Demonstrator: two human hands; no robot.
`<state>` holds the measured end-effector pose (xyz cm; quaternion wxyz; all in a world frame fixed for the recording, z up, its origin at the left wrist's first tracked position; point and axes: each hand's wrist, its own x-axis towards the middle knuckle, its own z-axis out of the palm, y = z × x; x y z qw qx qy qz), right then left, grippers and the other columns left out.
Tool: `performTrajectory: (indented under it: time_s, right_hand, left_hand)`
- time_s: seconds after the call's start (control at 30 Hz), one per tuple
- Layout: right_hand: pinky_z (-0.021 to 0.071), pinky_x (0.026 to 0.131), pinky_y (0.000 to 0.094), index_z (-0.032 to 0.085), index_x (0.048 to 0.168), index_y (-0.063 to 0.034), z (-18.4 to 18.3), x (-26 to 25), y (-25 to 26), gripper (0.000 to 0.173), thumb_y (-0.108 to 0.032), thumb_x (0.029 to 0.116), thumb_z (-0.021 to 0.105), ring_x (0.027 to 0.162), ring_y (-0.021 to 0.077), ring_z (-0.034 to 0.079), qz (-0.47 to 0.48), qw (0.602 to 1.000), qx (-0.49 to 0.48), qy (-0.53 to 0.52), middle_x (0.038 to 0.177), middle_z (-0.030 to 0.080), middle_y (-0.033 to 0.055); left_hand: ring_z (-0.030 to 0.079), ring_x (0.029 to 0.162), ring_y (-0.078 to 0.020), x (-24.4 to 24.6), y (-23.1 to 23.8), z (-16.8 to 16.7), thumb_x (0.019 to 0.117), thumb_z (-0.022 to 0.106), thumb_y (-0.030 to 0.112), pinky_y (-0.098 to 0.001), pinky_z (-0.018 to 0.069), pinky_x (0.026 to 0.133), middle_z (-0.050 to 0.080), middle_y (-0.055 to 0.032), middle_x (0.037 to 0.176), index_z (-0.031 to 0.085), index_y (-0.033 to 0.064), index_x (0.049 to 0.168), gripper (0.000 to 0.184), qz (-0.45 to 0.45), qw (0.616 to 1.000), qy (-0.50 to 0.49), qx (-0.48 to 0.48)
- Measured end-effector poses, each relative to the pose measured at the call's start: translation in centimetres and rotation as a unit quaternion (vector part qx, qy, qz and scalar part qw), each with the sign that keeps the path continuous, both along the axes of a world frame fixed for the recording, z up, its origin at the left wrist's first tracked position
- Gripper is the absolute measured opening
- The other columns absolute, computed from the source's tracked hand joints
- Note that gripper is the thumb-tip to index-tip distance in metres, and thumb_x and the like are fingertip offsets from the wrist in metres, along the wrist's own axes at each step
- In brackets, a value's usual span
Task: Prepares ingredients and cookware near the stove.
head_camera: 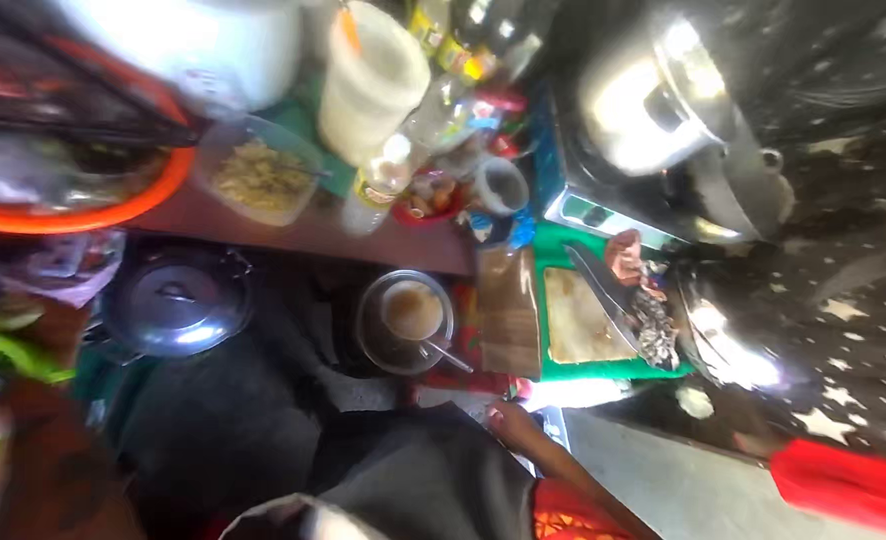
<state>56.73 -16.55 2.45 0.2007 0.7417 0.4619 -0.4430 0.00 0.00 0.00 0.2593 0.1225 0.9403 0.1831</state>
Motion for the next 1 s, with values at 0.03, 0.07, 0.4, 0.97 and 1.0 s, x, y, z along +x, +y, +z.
performTrajectory:
  time_s: [0.03, 0.07, 0.4, 0.97, 1.0]
  right_hand:
    - [0.0488, 0.108, 0.0537, 0.064, 0.13, 0.0044, 1.2, -1.1, 1.8, 0.037, -0.02, 0.1033, 0.059, 0.119, 0.0383, 0.065, 0.003, 1.0, 0.02, 0.023, 0.125, 0.068, 0.0258]
    - [0.0491, 0.107, 0.0518, 0.062, 0.132, 0.0049, 2.5, -2.2, 3.7, 0.036, -0.018, 0.1045, 0.057, 0.119, 0.0375, 0.065, 0.009, 0.998, 0.038, 0.045, 0.126, 0.067, 0.0262]
    - [0.0594, 0.092, 0.0413, 0.066, 0.119, 0.008, 13.1, -4.3, 24.9, 0.025, -0.01, 0.1026, 0.06, 0.097, 0.0247, 0.072, -0.003, 0.88, 0.435, 0.189, 0.111, 0.071, 0.0202]
    - [0.0528, 0.099, 0.0564, 0.062, 0.132, 0.0003, 18.3, 0.6, 45.3, 0.034, -0.015, 0.1019, 0.063, 0.118, 0.0416, 0.064, 0.286, 0.778, 0.547, 0.115, 0.133, 0.06, 0.0266]
    - [0.0541, 0.097, 0.0548, 0.063, 0.13, -0.0003, 20.1, 2.2, 43.5, 0.033, -0.017, 0.1017, 0.063, 0.114, 0.0399, 0.065, 0.296, 0.753, 0.574, 0.122, 0.131, 0.061, 0.0253]
  left_hand:
    - [0.044, 0.143, -0.0343, 0.6, -2.0, -3.6, 0.1055, 0.049, 0.014, -0.0375, 0.0366, 0.119, 0.043, -0.0316, 0.152, 0.031, -0.0133, 0.151, 0.056, -0.074, 0.984, 0.059, 0.151]
    - [0.047, 0.14, -0.0403, 1.9, -2.5, -5.5, 0.1047, 0.05, 0.016, -0.0428, 0.0378, 0.118, 0.045, -0.0359, 0.148, 0.035, -0.0155, 0.148, 0.056, -0.13, 0.956, 0.072, 0.253]
    - [0.056, 0.133, -0.0336, 32.8, 1.7, -1.7, 0.0925, 0.07, 0.016, -0.0496, 0.0434, 0.114, 0.061, -0.0226, 0.138, 0.06, -0.0041, 0.135, 0.048, -0.602, 0.612, -0.172, 0.483]
    - [0.047, 0.14, -0.04, 46.2, 6.9, 7.8, 0.0817, 0.083, 0.021, -0.0555, 0.0411, 0.114, 0.05, -0.026, 0.148, 0.055, 0.0007, 0.142, 0.069, -0.491, 0.727, 0.018, 0.48]
    - [0.041, 0.144, -0.0433, 47.0, 9.0, 9.1, 0.0788, 0.087, 0.026, -0.0589, 0.0382, 0.115, 0.042, -0.0275, 0.154, 0.051, 0.0029, 0.147, 0.08, -0.476, 0.734, 0.045, 0.482]
